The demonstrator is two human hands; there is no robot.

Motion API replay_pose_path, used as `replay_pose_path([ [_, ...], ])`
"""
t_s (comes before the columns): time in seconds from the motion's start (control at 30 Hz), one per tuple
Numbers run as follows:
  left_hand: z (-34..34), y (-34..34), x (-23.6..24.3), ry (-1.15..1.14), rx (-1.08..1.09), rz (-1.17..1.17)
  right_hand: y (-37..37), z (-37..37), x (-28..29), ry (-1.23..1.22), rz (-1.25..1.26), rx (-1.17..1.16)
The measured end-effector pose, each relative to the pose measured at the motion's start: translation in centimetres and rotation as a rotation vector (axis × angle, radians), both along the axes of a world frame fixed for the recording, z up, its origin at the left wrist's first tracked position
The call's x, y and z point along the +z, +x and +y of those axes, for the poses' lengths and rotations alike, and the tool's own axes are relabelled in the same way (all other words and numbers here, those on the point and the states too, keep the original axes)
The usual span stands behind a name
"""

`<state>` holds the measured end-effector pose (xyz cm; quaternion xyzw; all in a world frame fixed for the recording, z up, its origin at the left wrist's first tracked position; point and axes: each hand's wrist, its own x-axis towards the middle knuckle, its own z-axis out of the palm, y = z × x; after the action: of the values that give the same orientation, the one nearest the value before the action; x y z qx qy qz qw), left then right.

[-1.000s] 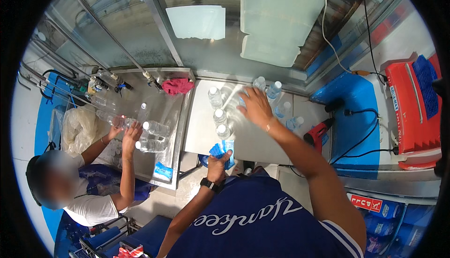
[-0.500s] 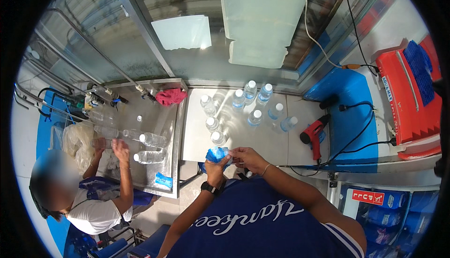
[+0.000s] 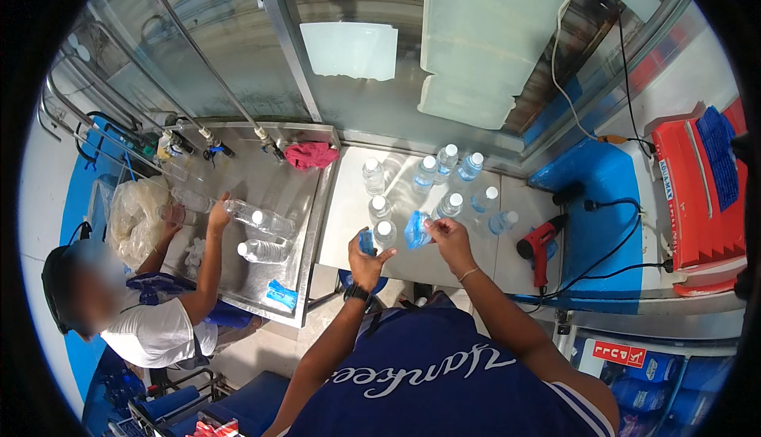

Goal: The person applies blue labels to clear plastic bottles and uses a red heat gun to shrink-wrap the labels. Another person fills bottles with water in the background. The labeled bottles are placed on a metal table.

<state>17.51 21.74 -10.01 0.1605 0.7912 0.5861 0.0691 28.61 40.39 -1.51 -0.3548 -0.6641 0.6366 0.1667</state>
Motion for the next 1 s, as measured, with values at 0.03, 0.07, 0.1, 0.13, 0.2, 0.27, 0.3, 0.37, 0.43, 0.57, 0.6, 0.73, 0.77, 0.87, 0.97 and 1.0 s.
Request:
replay_pose_path([
  [0.03, 0.6, -0.5, -0.7, 0.011, -0.017, -0.030, -0.1, 0.7, 0.3, 0.055, -0.013, 0.021],
  [0.07, 1.3, -0.8, -1.2, 0.025, -0.037, -0.062, -0.2, 1.2, 0.6, 0.085, -0.056, 0.028],
  [0.1, 2.0, -0.8, -1.8, 0.029, -0.063, -0.136, -0.2, 1.5, 0.9, 0.148, -0.021, 0.031],
  [0.13, 2.5, -0.4, -2.2, 0.022, -0.032, -0.098, -0.3, 1.8, 1.3, 0.196, -0.039, 0.020],
  [0.2, 3.4, 0.5, -2.8, -0.016, 0.020, -0.117, -0.5, 2.3, 2.2, 0.227, -0.062, -0.006],
  [0.27, 4.1, 1.5, -3.1, 0.031, 0.018, -0.109, -0.3, 2.3, 3.1, 0.390, -0.050, 0.004],
  [0.3, 4.5, 2.0, -3.2, 0.057, 0.006, -0.107, 0.0, 2.2, 3.6, 0.438, -0.073, -0.001],
  [0.37, 5.5, 2.7, -3.4, 0.051, -0.039, -0.174, 0.5, 1.7, 4.1, 0.507, -0.108, 0.014],
  [0.43, 6.3, 3.3, -3.6, 0.070, -0.093, -0.141, 0.7, 1.4, 4.4, 0.677, -0.081, 0.036],
  [0.57, 7.5, 4.2, -3.8, 0.052, -0.117, -0.123, 0.6, 0.9, 4.2, 0.972, 0.030, 0.138],
  [0.6, 7.6, 4.2, -3.7, 0.030, -0.124, -0.123, 0.5, 0.7, 4.2, 0.993, 0.053, 0.164],
  [0.73, 7.3, 4.0, -2.9, 0.110, -0.158, -0.193, 0.2, 0.0, 4.0, 1.018, -0.129, 0.259],
  [0.77, 7.1, 3.9, -2.6, 0.113, -0.175, -0.202, 0.1, -0.2, 3.9, 1.078, -0.132, 0.267],
  [0.87, 5.1, 3.7, -2.2, 0.079, -0.269, -0.233, -0.7, -0.5, 3.0, 1.212, -0.105, 0.300],
  [0.97, 1.8, 3.7, -2.5, 0.148, -0.250, -0.473, -1.0, -0.3, 1.5, 1.193, -0.042, 0.322],
  [1.0, 0.4, 3.8, -2.6, 0.124, -0.206, -0.622, -1.1, -0.2, 0.8, 1.150, -0.014, 0.332],
])
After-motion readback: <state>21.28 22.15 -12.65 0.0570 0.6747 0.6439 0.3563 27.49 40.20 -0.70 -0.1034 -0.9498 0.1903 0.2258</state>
